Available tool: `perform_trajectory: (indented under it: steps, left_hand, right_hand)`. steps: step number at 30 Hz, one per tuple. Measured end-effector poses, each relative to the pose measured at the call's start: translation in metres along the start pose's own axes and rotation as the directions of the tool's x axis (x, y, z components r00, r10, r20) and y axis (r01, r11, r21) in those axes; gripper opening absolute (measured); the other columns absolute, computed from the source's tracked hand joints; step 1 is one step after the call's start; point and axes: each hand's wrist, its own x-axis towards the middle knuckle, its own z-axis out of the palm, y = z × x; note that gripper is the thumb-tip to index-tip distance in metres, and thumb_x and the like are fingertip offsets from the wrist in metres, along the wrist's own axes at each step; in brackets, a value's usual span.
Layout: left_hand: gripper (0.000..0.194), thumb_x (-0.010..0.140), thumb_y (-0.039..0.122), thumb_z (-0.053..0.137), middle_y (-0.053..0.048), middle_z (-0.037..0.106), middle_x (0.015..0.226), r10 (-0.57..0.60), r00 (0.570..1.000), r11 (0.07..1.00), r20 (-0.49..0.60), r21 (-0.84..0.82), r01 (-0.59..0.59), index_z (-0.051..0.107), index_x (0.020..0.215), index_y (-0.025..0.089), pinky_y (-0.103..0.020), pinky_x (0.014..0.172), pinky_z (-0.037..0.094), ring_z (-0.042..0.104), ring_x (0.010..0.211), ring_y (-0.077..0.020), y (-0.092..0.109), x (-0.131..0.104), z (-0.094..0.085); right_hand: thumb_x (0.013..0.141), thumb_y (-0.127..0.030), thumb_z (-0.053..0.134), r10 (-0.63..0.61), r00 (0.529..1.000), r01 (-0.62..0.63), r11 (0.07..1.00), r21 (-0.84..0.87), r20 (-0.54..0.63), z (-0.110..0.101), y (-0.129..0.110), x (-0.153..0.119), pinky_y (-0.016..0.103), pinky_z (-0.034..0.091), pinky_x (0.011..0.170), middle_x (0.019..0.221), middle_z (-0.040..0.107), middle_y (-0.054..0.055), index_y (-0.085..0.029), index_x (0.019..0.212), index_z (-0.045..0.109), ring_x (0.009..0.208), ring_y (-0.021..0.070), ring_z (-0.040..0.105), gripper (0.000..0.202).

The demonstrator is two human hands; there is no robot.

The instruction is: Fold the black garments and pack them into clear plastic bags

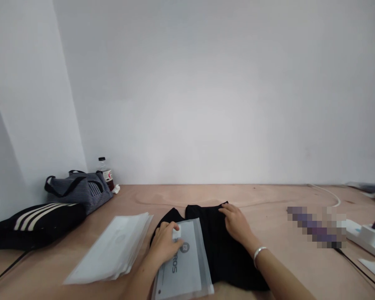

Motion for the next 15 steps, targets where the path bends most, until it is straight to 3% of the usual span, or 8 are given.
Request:
perform_trajectory:
  steps: [3, 5, 9, 11, 15]
  left_hand:
    - [0.035, 0.062, 0.032, 0.06, -0.007, 0.054, 0.098, -0.027, 0.999, 1.0, 0.035, 0.0, 0.027, 0.054, 0.094, 0.019, -0.032, 0.076, 0.037, 0.053, 0.092, -0.0261, -0.002, -0.003, -0.007]
    - [0.038, 0.06, 0.034, 0.061, -0.007, 0.054, 0.098, -0.051, 0.998, 0.999, 0.04, -0.001, 0.051, 0.053, 0.093, 0.019, -0.032, 0.076, 0.037, 0.052, 0.094, -0.0267, -0.003, -0.008, -0.016]
    - [0.025, 0.063, 0.035, 0.057, -0.003, 0.058, 0.084, -0.101, 0.994, 0.994, 0.044, -0.03, 0.103, 0.044, 0.078, 0.021, -0.028, 0.064, 0.038, 0.056, 0.082, -0.0229, -0.008, -0.032, -0.03]
    - [0.022, 0.066, 0.036, 0.053, 0.001, 0.057, 0.071, -0.128, 0.988, 0.99, 0.088, -0.047, 0.132, 0.039, 0.074, 0.022, -0.027, 0.056, 0.037, 0.058, 0.069, -0.0212, -0.012, -0.047, -0.027]
    - [0.015, 0.07, 0.031, 0.047, 0.005, 0.054, 0.059, -0.065, 0.99, 0.975, 0.123, -0.202, 0.089, 0.035, 0.071, 0.023, -0.023, 0.049, 0.036, 0.057, 0.055, -0.0167, -0.017, -0.067, -0.002]
  right_hand:
    - [0.085, -0.022, 0.035, -0.083, 0.992, 0.08, 0.996, 0.032, 0.091, 0.009, -0.013, -0.009, 0.038, 0.021, 0.1, 0.125, 0.047, 0.006, -0.021, 0.117, 0.052, 0.12, 0.02, 0.033, 0.036]
    - [0.086, -0.036, 0.034, -0.067, 0.983, 0.065, 0.998, 0.018, 0.171, 0.017, -0.013, -0.015, 0.044, 0.018, 0.1, 0.13, 0.041, 0.009, -0.021, 0.124, 0.044, 0.123, 0.0243, 0.028, 0.042]
    - [0.087, -0.044, 0.03, -0.027, 0.968, 0.038, 0.998, -0.04, 0.249, 0.026, -0.007, -0.021, 0.045, 0.014, 0.1, 0.135, 0.032, 0.01, -0.024, 0.129, 0.036, 0.125, 0.0272, 0.021, 0.047]
    - [0.087, -0.045, 0.028, -0.029, 0.966, 0.043, 0.998, -0.05, 0.258, 0.027, -0.007, -0.022, 0.045, 0.013, 0.1, 0.136, 0.031, 0.011, -0.025, 0.13, 0.035, 0.126, 0.0269, 0.021, 0.048]
    - [0.087, -0.046, 0.027, -0.023, 0.968, 0.04, 0.997, -0.062, 0.249, 0.028, -0.008, -0.022, 0.044, 0.013, 0.101, 0.136, 0.031, 0.01, -0.025, 0.13, 0.034, 0.126, 0.0261, 0.021, 0.048]
